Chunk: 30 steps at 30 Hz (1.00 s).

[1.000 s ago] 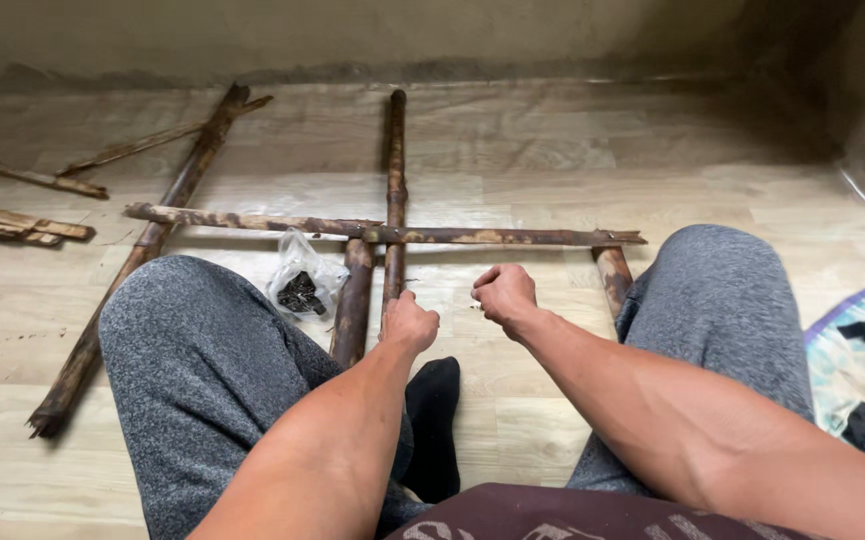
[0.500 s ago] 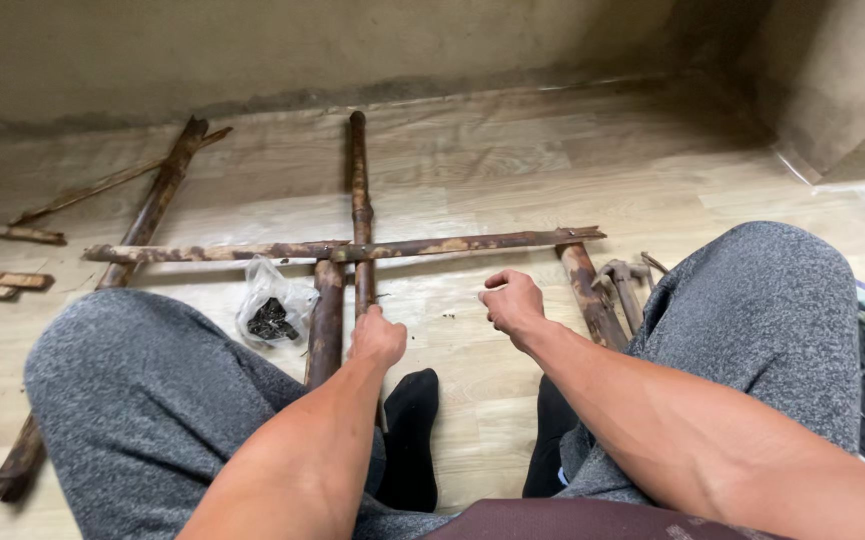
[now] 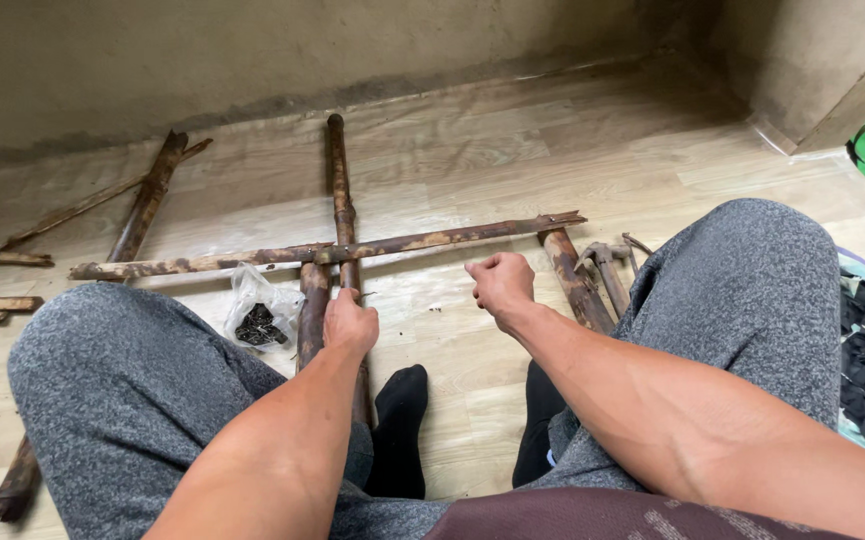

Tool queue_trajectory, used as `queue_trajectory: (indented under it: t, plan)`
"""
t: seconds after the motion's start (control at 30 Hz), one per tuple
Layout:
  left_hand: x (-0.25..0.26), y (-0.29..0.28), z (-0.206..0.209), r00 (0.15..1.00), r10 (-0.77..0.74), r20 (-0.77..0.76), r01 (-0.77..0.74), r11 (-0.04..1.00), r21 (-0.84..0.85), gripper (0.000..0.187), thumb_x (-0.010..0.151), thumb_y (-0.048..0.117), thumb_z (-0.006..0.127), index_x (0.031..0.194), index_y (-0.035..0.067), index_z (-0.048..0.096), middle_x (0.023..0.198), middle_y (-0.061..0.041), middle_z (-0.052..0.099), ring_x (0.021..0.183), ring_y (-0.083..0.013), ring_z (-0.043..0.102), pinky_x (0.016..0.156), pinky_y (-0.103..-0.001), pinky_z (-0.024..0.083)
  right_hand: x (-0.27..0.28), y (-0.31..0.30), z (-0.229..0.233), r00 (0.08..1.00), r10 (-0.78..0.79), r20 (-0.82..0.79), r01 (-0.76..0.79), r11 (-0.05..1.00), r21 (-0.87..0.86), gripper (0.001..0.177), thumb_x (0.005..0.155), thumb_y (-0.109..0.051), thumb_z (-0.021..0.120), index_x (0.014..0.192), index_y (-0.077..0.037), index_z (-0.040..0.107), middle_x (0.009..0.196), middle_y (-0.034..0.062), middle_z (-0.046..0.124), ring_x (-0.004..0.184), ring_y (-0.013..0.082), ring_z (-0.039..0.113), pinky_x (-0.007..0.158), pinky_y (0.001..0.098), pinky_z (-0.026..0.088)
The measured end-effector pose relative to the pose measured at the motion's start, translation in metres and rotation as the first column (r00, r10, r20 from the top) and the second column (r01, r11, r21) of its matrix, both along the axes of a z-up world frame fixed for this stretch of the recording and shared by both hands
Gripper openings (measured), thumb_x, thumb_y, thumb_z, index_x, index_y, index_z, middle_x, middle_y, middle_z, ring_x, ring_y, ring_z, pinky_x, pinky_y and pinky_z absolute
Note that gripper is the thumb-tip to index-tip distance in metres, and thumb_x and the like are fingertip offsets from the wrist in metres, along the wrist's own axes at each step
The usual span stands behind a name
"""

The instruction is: The person assembles a rectangular bamboo frame on the floor by positioning cross pieces and hammering nails to secure joints. The person uses a hammer and nails to fasten the bamboo pieces together.

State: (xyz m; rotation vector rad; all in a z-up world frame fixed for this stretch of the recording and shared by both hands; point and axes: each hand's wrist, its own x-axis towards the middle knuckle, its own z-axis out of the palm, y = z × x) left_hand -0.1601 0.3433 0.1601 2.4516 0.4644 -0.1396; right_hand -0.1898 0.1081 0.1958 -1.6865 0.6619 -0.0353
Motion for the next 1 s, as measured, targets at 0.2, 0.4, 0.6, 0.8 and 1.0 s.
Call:
queue_trajectory:
  t: [0.2, 0.4, 0.6, 0.8, 1.0]
  plan:
    - [-0.023, -0.008, 0.048, 0.994, 0.034, -0.106, -0.047, 0.991, -0.126, 0.028, 0.090, 0.035, 0.071, 0.094, 0.008, 0.076, 0.097, -0.014, 0.083, 0.094, -0.0312, 0.082, 0.086, -0.042, 0.060, -0.003, 0.005, 0.018, 0.998, 0.006, -0.062, -0.019, 0.976, -0.219, 0.033, 0.088, -0.036, 0.067, 0.070, -0.008, 0.074, 0.073, 0.0116, 0.073, 0.069, 0.0267, 0.069, 0.069, 0.0426, 0.054]
    - [-0.024, -0.002, 0.033, 0.997, 0.041, -0.071, -0.040, 0.999, 0.012, 0.028, 0.086, 0.033, 0.073, 0.105, 0.014, 0.079, 0.117, -0.017, 0.074, 0.113, -0.0350, 0.069, 0.098, -0.044, 0.053, 0.003, 0.018, 0.004, 0.994, 0.059, -0.089, -0.066, 0.995, -0.071, 0.009, 0.085, -0.017, 0.073, 0.086, -0.008, 0.074, 0.081, 0.0094, 0.074, 0.066, 0.0229, 0.069, 0.059, 0.0393, 0.054]
    - [-0.027, 0.035, -0.020, 0.976, 0.105, -0.191, -0.090, 0.992, 0.085, 0.033, 0.086, 0.028, 0.072, 0.114, 0.010, 0.076, 0.122, -0.021, 0.071, 0.118, -0.0379, 0.067, 0.102, -0.044, 0.052, 0.001, 0.037, -0.014, 0.910, 0.361, -0.202, -0.332, 0.929, 0.164, 0.009, 0.094, -0.007, 0.064, 0.090, -0.002, 0.071, 0.082, 0.0094, 0.072, 0.063, 0.0179, 0.068, 0.056, 0.0339, 0.056]
    - [-0.061, 0.073, -0.061, 0.949, 0.114, -0.293, -0.092, 0.992, 0.086, 0.040, 0.087, 0.024, 0.070, 0.124, 0.009, 0.070, 0.132, -0.019, 0.067, 0.128, -0.0357, 0.062, 0.109, -0.041, 0.048, -0.006, 0.050, -0.030, 0.838, 0.467, -0.282, -0.437, 0.884, 0.165, 0.006, 0.096, -0.008, 0.062, 0.093, -0.004, 0.066, 0.079, 0.0119, 0.073, 0.061, 0.0206, 0.070, 0.055, 0.0353, 0.053]
    - [-0.193, 0.095, 0.113, 0.764, -0.501, -0.407, 0.616, 0.755, 0.225, 0.059, 0.093, 0.014, 0.046, 0.151, 0.020, 0.045, 0.123, -0.018, 0.071, 0.117, -0.0330, 0.069, 0.100, -0.042, 0.053, -0.001, 0.053, -0.048, 0.856, 0.407, -0.317, -0.392, 0.913, 0.115, 0.010, 0.092, -0.008, 0.064, 0.100, -0.004, 0.070, 0.085, 0.0075, 0.072, 0.064, 0.0178, 0.072, 0.058, 0.0339, 0.056]
